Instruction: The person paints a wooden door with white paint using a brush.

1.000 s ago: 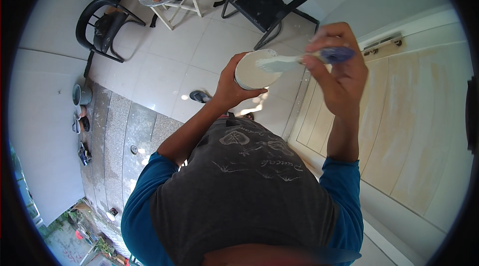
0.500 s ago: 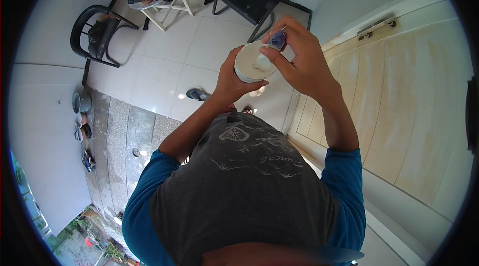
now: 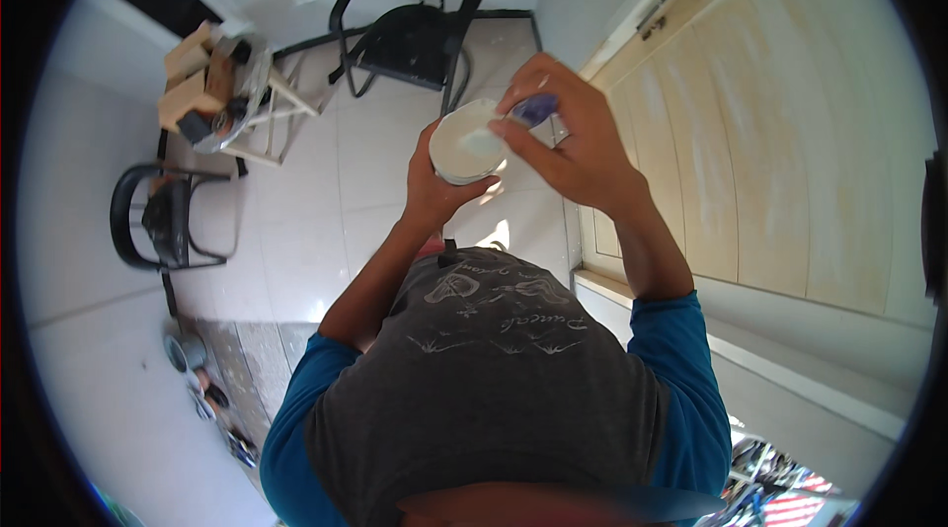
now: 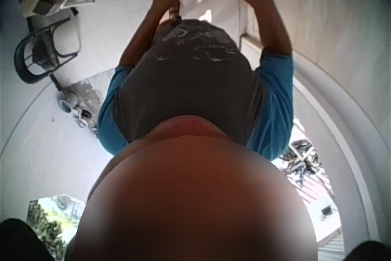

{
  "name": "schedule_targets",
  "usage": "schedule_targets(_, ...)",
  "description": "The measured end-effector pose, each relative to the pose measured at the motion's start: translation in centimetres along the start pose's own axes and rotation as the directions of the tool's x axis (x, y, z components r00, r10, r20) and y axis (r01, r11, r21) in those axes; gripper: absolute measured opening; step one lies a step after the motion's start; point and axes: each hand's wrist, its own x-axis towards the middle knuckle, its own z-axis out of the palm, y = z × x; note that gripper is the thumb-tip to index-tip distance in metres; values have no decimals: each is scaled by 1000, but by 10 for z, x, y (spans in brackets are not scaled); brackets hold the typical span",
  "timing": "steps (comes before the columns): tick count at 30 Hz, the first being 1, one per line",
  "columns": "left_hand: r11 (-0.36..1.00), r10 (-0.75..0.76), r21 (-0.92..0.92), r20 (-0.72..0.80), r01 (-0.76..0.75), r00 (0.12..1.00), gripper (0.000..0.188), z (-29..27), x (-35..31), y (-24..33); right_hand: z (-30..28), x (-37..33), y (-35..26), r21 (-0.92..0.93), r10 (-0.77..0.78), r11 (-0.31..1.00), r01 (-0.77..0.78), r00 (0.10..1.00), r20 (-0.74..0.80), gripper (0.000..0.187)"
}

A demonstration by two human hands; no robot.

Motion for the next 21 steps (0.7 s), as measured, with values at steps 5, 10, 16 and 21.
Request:
schedule_targets(5,999,-21,-45,128,27,992,92,-16,43,-20,7,21,4,-38,121,992,-123,991,-61,15)
schedule_targets(10,994,-1,-105,259,29,966,89,-21,82,-36,10,27,13,-142,158,973,-182,973,-166,16)
schedule_targets(16,975,11,-205,442,89,897,86,-3,117,-55,3,14,24,-185,163,952,-245,915,-370,16)
schedule_targets(21,978,82,-206,563,43,822,86,37,140,-63,-11,-8,24,-180,172,928,-326,804,-569,15)
